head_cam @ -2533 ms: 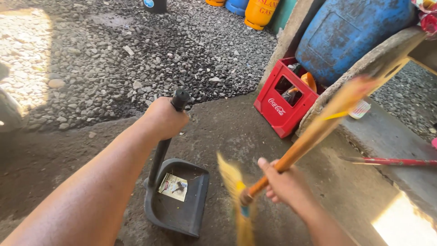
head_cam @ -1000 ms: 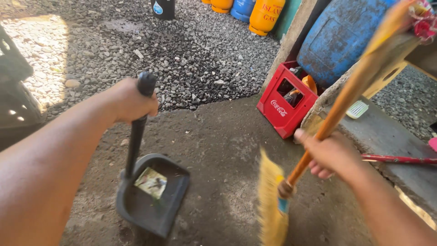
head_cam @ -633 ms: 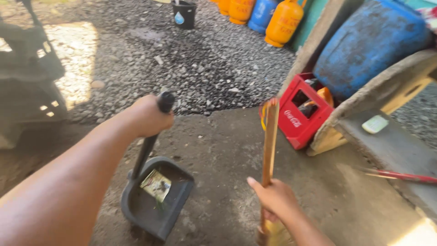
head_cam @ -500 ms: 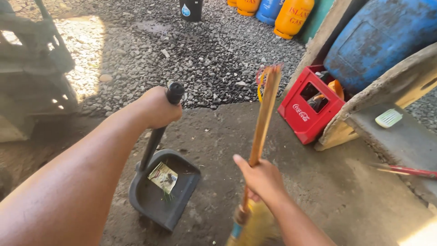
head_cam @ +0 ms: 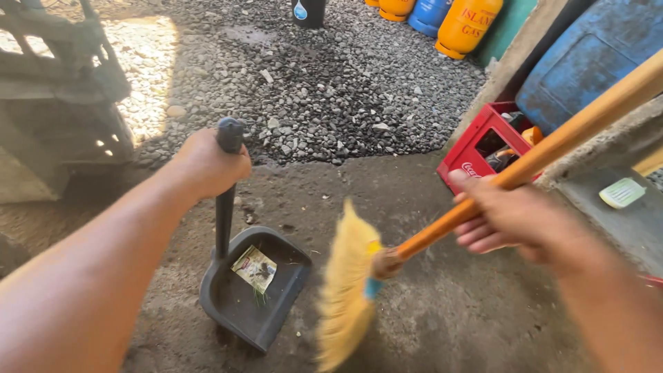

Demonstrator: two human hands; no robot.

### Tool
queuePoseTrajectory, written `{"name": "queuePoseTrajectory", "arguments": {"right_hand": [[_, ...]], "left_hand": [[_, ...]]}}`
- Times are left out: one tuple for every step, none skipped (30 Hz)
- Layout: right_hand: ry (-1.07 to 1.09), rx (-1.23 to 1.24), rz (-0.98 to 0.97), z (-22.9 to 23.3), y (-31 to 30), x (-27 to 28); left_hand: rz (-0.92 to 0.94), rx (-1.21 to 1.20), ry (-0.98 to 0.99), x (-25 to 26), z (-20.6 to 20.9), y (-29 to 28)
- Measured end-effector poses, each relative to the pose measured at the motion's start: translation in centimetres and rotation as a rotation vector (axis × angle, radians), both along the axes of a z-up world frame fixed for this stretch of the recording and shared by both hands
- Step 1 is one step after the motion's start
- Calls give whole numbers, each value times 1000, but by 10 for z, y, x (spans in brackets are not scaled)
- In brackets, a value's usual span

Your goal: Sweeping dirt into a dustpan and organizing plastic bottles in an outdoor storage area.

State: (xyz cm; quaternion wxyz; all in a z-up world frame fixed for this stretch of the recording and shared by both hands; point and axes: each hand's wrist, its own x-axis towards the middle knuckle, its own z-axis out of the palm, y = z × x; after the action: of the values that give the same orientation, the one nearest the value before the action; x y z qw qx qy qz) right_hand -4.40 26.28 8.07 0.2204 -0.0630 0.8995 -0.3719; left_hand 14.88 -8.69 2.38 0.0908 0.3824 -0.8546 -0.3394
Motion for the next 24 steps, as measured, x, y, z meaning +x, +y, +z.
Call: {"name": "queuePoseTrajectory", "arguments": {"right_hand": [[-1,0,3,4,-1,-6],[42,39,27,5,1,-10],[84,76,50,6,2,-13],[81,73,53,-3,1,-16],[138,98,87,-12,0,-18],[201,118,123,-19,-3,-22],[205,108,128,-34,-6,-23],[237,79,158,-50,-8,-22],[269,49,189,-66,-9,-22],[267,49,194,-96,-5,-26],[422,-64,343,-125,-2,-29],[584,-189,497,-152,-4,-35],[589,-198,507,-167,-6,-34],[640,-198,572,-183,-9,-33],[692,-198,637,-200,-13,-31],[687,-206,649,-202,-20,-25],[669,-98,699,-205,-26,-19],[652,17,743,-206,-29,-14],[648,17,751,-188,-36,2],[530,61,765,-168,-39,15],[412,104,777,-148,-43,29],[417,107,780,-132,-43,28],[330,147,729,-116,-43,28],[242,184,682,-100,-45,29]], "left_hand": [[3,0,-1,4,6,-1],[24,6,11,12,10,0],[46,11,23,19,14,1],[48,8,20,26,16,0],[61,-5,-23,34,19,-1],[77,-23,-59,40,25,-4],[83,-32,-56,46,28,-6],[150,-2,-62,53,28,-6],[218,28,-68,61,28,-6],[223,29,-71,66,19,-8],[231,30,-23,71,11,-10],[245,24,32,77,5,-16],[256,18,38,78,0,-17],[270,19,76,81,-5,-19],[284,20,115,85,-10,-20],[297,17,111,88,-8,-20],[332,71,99,92,-7,-19],[361,130,88,93,-6,-17],[368,133,85,98,-9,-21],[379,135,112,99,-12,-24],[390,137,138,100,-14,-28],[393,139,144,100,-13,-26],[392,121,119,99,-12,-24],[396,101,91,101,-11,-23]]}}
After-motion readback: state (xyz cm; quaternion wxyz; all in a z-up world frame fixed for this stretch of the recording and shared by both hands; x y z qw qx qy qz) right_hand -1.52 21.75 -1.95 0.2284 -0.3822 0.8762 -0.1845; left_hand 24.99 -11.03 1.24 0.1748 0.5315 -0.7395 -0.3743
